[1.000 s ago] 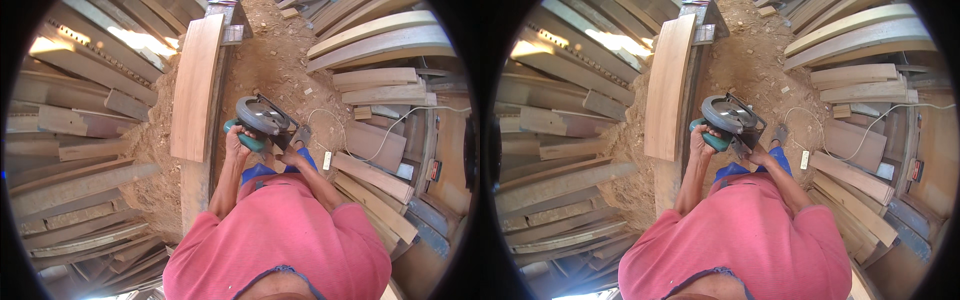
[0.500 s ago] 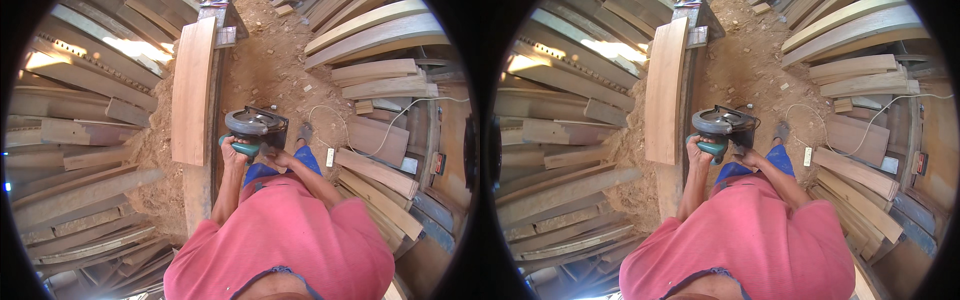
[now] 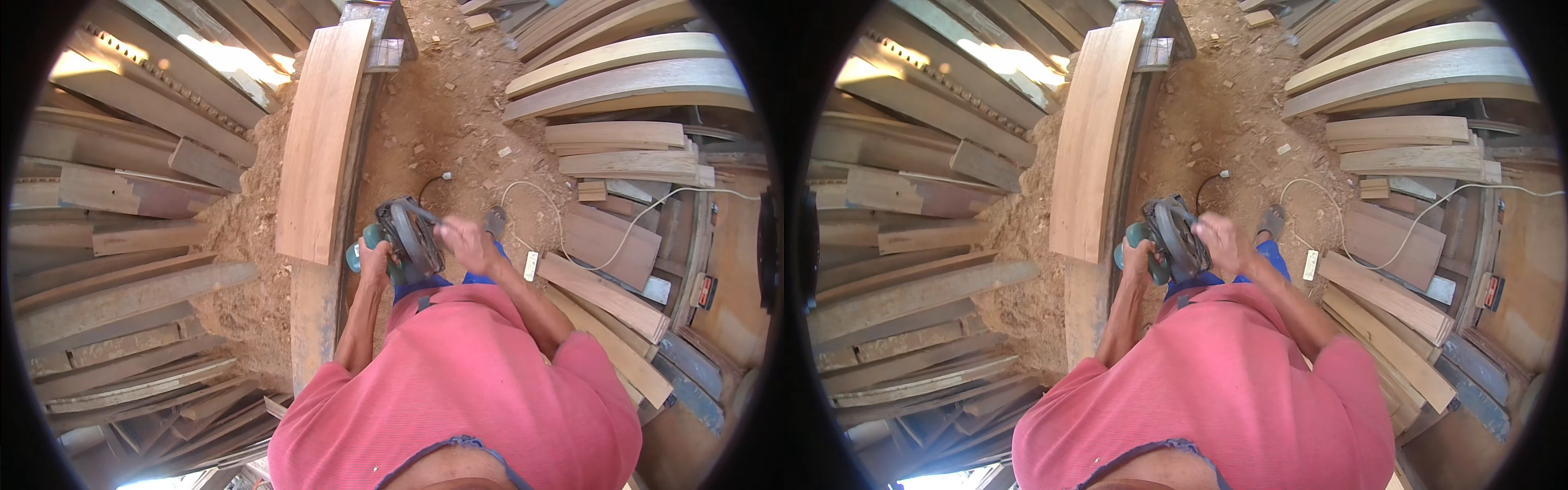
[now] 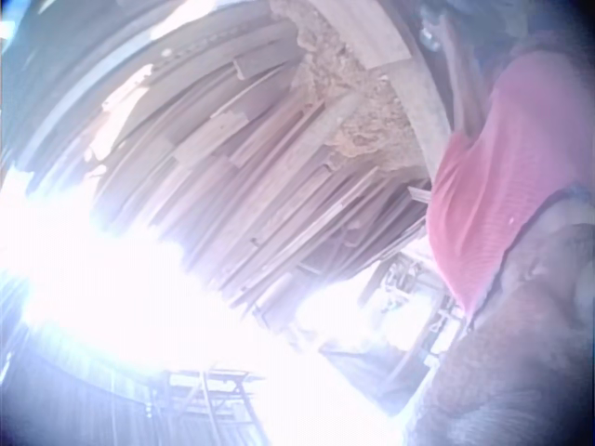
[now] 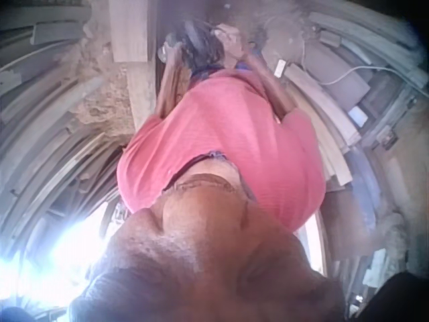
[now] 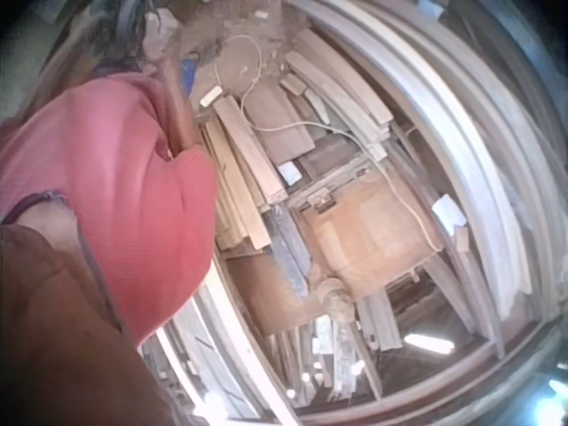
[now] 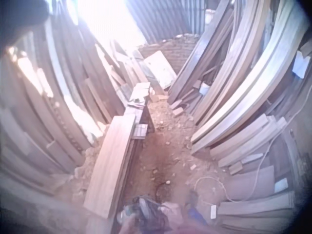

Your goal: The person handles a circular saw and pliers in a workshop, then moves a piece of wood from a stack and places it on a workbench.

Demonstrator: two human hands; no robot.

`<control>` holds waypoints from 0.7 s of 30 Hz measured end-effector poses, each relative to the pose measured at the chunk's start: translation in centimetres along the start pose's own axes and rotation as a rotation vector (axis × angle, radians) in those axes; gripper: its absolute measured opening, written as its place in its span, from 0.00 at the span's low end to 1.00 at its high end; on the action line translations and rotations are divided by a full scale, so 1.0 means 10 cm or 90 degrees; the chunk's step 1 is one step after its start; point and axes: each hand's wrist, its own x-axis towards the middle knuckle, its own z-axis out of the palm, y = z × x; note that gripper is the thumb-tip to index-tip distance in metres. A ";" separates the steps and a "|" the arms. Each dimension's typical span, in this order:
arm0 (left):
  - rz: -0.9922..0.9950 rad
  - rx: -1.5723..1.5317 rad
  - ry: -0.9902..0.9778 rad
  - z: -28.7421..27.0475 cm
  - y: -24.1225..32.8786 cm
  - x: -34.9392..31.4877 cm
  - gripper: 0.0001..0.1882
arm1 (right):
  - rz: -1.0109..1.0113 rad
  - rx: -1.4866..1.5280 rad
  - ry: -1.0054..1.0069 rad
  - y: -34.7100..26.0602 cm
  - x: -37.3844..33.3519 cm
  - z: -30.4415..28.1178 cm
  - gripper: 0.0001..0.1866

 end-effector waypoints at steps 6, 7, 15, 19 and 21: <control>0.039 0.366 -0.115 -0.16 0.09 -0.28 0.25 | -0.078 0.007 0.216 0.24 1.04 0.07 0.15; 0.010 0.436 -0.134 -0.14 0.18 -0.34 0.27 | -0.069 0.007 0.228 0.23 1.15 0.08 0.15; 0.170 0.541 -0.363 0.07 0.20 -0.20 0.34 | 0.056 -0.326 0.099 0.58 1.54 0.32 0.15; 0.144 0.503 -0.456 0.11 0.25 -0.13 0.31 | 0.101 -0.446 0.166 1.14 1.37 0.04 0.20; 0.118 0.494 -0.478 0.21 0.38 -0.16 0.29 | 0.061 -0.343 0.225 1.70 1.06 -0.24 0.19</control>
